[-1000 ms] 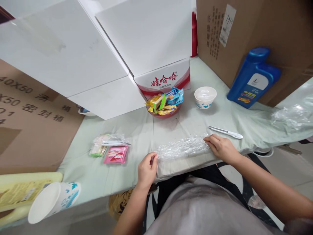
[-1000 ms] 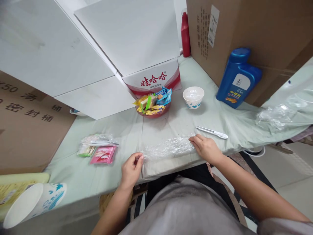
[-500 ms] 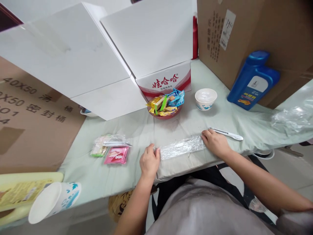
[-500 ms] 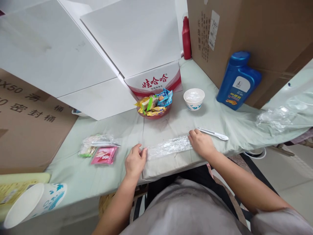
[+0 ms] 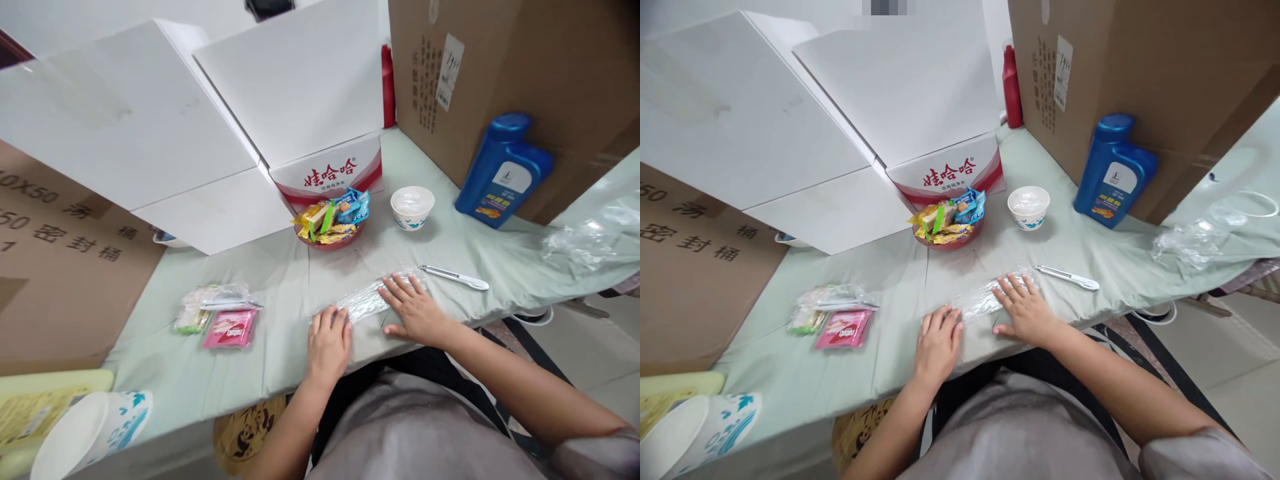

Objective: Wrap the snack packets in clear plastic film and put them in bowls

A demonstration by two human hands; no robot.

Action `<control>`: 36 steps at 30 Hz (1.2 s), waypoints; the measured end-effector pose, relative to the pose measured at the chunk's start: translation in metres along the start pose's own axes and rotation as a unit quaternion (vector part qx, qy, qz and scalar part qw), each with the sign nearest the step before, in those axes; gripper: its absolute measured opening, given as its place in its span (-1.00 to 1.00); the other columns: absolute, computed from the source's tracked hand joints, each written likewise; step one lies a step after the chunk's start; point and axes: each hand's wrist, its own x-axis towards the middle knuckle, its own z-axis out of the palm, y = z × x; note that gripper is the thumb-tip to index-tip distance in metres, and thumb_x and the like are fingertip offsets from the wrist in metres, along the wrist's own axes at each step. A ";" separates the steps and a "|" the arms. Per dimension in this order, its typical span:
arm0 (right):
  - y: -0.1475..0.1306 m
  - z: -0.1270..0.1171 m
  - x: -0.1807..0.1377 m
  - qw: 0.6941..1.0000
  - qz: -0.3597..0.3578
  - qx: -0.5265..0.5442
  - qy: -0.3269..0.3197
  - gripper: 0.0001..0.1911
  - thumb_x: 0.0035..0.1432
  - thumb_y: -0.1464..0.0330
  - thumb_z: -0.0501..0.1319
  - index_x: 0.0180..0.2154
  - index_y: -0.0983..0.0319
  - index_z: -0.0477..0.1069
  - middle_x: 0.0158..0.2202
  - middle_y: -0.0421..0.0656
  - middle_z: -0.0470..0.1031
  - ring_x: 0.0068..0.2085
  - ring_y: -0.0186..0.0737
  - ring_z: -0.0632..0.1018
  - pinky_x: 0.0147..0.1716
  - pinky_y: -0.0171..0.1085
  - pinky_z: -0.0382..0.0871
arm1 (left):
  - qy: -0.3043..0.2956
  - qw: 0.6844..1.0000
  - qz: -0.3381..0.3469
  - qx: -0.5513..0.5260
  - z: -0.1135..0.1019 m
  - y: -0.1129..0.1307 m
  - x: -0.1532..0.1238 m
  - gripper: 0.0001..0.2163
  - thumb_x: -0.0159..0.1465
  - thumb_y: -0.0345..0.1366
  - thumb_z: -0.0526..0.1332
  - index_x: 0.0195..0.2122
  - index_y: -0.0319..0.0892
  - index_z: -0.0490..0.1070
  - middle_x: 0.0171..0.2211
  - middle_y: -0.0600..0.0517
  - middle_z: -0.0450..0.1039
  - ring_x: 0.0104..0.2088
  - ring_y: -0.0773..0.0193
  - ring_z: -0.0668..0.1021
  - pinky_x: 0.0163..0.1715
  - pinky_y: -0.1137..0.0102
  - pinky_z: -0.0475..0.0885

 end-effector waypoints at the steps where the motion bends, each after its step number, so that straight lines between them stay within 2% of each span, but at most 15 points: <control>1: 0.005 0.000 -0.003 0.999 0.029 -0.012 -0.003 -0.08 0.13 -0.19 0.08 0.28 0.34 0.19 0.31 0.16 0.17 0.33 0.22 0.13 0.25 0.18 -0.05 | 0.001 1.000 -0.013 0.011 0.000 -0.005 -0.001 -0.72 0.36 -0.28 0.08 0.04 -0.15 0.43 0.00 -0.16 0.43 -0.04 -0.03 0.44 -0.08 0.09 0.39; 4: 0.016 -0.008 -0.015 0.998 0.061 -0.029 -0.002 -0.08 0.11 -0.17 0.13 0.27 0.34 0.19 0.30 0.17 0.19 0.32 0.26 0.14 0.23 0.21 -0.04 | 0.000 0.999 -0.031 0.030 -0.001 -0.016 -0.002 -0.69 0.35 -0.23 0.09 0.06 -0.15 0.42 0.05 -0.19 0.42 0.01 -0.09 0.43 -0.08 0.06 0.39; 8: 0.011 -0.023 -0.036 0.999 0.029 0.013 0.006 -0.23 0.12 -0.09 0.20 0.20 0.27 0.28 0.22 0.12 0.32 0.19 0.20 0.31 0.14 0.18 0.09 | 0.025 0.998 -0.036 0.041 -0.002 -0.021 0.003 -0.71 0.36 -0.18 0.09 0.01 -0.14 0.45 0.03 -0.19 0.45 0.01 -0.08 0.46 -0.01 0.03 0.36; 10: 0.006 -0.028 -0.049 0.999 -0.003 0.046 0.013 -0.40 0.18 0.04 0.22 0.14 0.23 0.34 0.13 0.07 0.41 0.07 0.10 0.40 0.05 0.10 0.20 | 0.026 0.998 -0.046 0.045 -0.002 -0.019 0.007 -0.70 0.36 -0.15 0.09 0.00 -0.16 0.45 0.02 -0.21 0.46 0.00 -0.09 0.49 0.05 -0.03 0.32; 13: -0.001 -0.036 -0.068 0.995 -0.042 0.083 0.037 -0.71 0.29 0.37 0.11 0.02 0.19 0.42 -0.02 -0.01 0.50 -0.08 -0.07 0.46 -0.08 -0.04 0.27 | -0.016 0.998 -0.044 0.046 0.000 -0.009 0.012 -0.64 0.35 -0.14 0.11 0.07 -0.20 0.41 0.11 -0.28 0.40 0.09 -0.16 0.45 0.14 -0.17 0.20; 16: -0.009 -0.056 -0.077 0.988 -0.061 0.127 0.059 -0.73 0.27 0.50 0.04 -0.13 0.17 0.47 -0.09 -0.06 0.53 -0.07 -0.10 0.46 -0.07 -0.05 0.27 | -0.075 0.997 -0.002 0.026 0.005 0.002 0.016 -0.58 0.35 -0.18 0.10 0.20 -0.18 0.29 0.24 -0.26 0.26 0.25 -0.20 0.30 0.18 -0.25 0.10; 19: -0.020 -0.087 -0.075 0.974 -0.103 0.201 0.032 -0.73 0.24 0.52 0.05 -0.15 0.16 0.45 -0.09 -0.07 0.52 0.04 -0.08 0.44 0.02 -0.06 0.27 | -0.126 0.990 0.067 -0.010 0.008 0.009 0.023 -0.56 0.38 -0.21 0.06 0.28 -0.08 0.19 0.32 -0.17 0.16 0.33 -0.10 0.18 0.22 -0.24 0.05; 21: -0.028 -0.104 -0.069 0.959 -0.136 0.249 -0.019 -0.73 0.21 0.53 0.05 -0.17 0.15 0.44 -0.20 -0.10 0.54 -0.04 -0.14 0.49 -0.01 -0.11 0.30 | -0.141 0.984 0.103 -0.028 0.008 0.012 0.027 -0.56 0.37 -0.19 0.08 0.27 -0.05 0.19 0.34 -0.13 0.11 0.34 -0.08 0.14 0.24 -0.22 0.03; 23: -0.035 -0.115 -0.064 0.945 -0.161 0.273 -0.077 -0.75 0.19 0.54 0.05 -0.24 0.14 0.43 -0.33 -0.16 0.52 -0.20 -0.18 0.51 -0.10 -0.15 0.33 | -0.117 0.986 0.110 -0.045 0.004 0.014 0.027 -0.56 0.32 -0.18 0.14 0.22 -0.07 0.26 0.31 -0.16 0.14 0.32 -0.12 0.17 0.22 -0.20 0.08; 25: -0.039 -0.119 -0.059 0.937 -0.174 0.277 -0.119 -0.76 0.19 0.54 0.05 -0.28 0.15 0.43 -0.38 -0.18 0.51 -0.29 -0.20 0.50 -0.17 -0.17 0.33 | -0.069 0.989 0.103 -0.081 -0.001 0.017 0.022 -0.65 0.29 -0.24 0.17 0.11 -0.13 0.38 0.18 -0.19 0.30 0.20 -0.09 0.31 0.16 -0.10 0.21; 27: -0.039 -0.121 -0.051 0.930 -0.174 0.292 -0.142 -0.76 0.19 0.54 0.06 -0.25 0.16 0.44 -0.38 -0.18 0.52 -0.29 -0.21 0.50 -0.20 -0.20 0.33 | -0.043 0.982 0.115 -0.146 -0.008 0.020 0.012 -0.75 0.30 -0.38 0.10 -0.04 -0.14 0.47 -0.05 -0.13 0.46 0.02 0.05 0.44 0.06 0.05 0.33; 29: -0.035 -0.122 -0.038 0.918 -0.165 0.325 -0.154 -0.74 0.21 0.55 0.06 -0.21 0.17 0.45 -0.35 -0.17 0.53 -0.26 -0.23 0.51 -0.21 -0.25 0.35 | -0.063 0.962 0.145 -0.223 -0.013 0.021 0.001 -0.70 0.27 -0.51 0.02 -0.13 -0.12 0.48 -0.20 -0.04 0.51 -0.09 0.15 0.47 -0.01 0.16 0.37; 31: -0.028 -0.120 -0.016 0.905 -0.158 0.366 -0.149 -0.73 0.23 0.54 0.05 -0.18 0.19 0.46 -0.30 -0.15 0.54 -0.22 -0.25 0.53 -0.20 -0.29 0.36 | -0.099 0.941 0.164 -0.280 -0.015 0.019 -0.008 -0.63 0.19 -0.58 0.00 -0.12 -0.11 0.47 -0.22 -0.01 0.53 -0.08 0.16 0.47 -0.01 0.17 0.38; 34: -0.014 -0.105 0.030 0.900 -0.130 0.400 -0.115 -0.75 0.27 0.48 0.05 -0.13 0.23 0.47 -0.24 -0.12 0.56 -0.23 -0.28 0.55 -0.21 -0.32 0.39 | -0.102 0.936 0.122 -0.313 -0.010 0.015 -0.016 -0.57 0.09 -0.59 0.02 -0.06 -0.14 0.41 -0.16 -0.06 0.51 -0.05 0.11 0.47 -0.03 0.14 0.40; 36: -0.005 -0.086 0.062 0.911 -0.096 0.389 -0.098 -0.74 0.26 0.47 0.06 -0.12 0.24 0.48 -0.24 -0.12 0.57 -0.36 -0.32 0.55 -0.26 -0.32 0.40 | -0.084 0.938 0.085 -0.326 -0.005 0.013 -0.019 -0.51 0.09 -0.58 0.01 0.06 -0.17 0.31 -0.15 -0.08 0.52 -0.06 0.11 0.48 -0.05 0.14 0.41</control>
